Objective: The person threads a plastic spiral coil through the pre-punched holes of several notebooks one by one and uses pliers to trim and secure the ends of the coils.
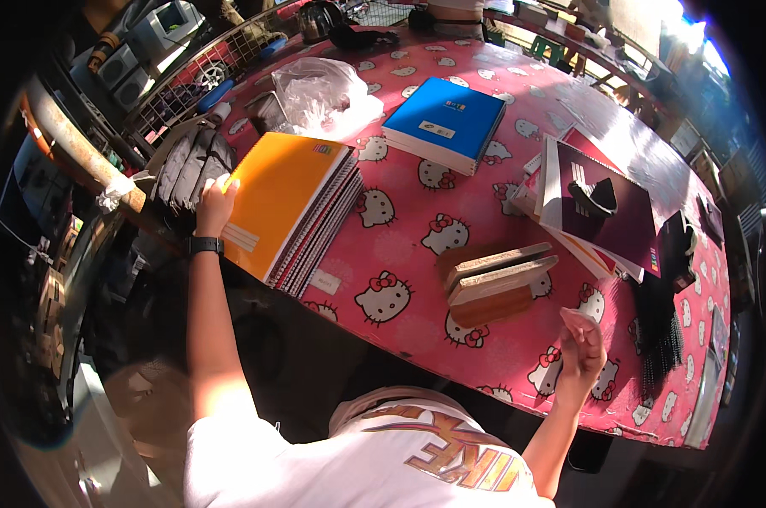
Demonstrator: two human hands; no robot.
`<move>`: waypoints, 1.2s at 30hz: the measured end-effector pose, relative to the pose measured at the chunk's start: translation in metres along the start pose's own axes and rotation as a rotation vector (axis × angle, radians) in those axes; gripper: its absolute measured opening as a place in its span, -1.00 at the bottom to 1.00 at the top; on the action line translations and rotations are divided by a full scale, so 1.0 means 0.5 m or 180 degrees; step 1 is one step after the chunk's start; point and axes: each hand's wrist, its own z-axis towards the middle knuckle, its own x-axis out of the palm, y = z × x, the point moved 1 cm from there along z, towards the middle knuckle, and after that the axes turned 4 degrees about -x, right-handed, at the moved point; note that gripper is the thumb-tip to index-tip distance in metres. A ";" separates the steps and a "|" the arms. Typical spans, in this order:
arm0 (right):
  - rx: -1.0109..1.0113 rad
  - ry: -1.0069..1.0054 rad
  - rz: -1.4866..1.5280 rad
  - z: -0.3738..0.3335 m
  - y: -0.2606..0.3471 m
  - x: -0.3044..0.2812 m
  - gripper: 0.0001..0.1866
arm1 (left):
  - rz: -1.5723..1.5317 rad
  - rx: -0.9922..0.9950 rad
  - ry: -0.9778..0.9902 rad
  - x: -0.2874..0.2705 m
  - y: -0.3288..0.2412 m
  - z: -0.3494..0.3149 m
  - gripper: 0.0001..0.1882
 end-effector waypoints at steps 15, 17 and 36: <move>-0.0913 0.3009 0.1583 0.093 0.379 0.089 -0.77 | -0.0245 0.1144 0.0884 0.086 -0.251 0.037 -0.08; -0.0591 0.3414 0.0249 0.095 0.410 0.066 -0.83 | -0.0263 0.1348 0.1262 0.098 -0.330 0.038 0.03; -0.1888 0.0665 -0.2461 0.392 0.120 -0.023 -0.46 | -0.2829 0.1650 0.2234 0.084 -0.733 -0.096 -0.72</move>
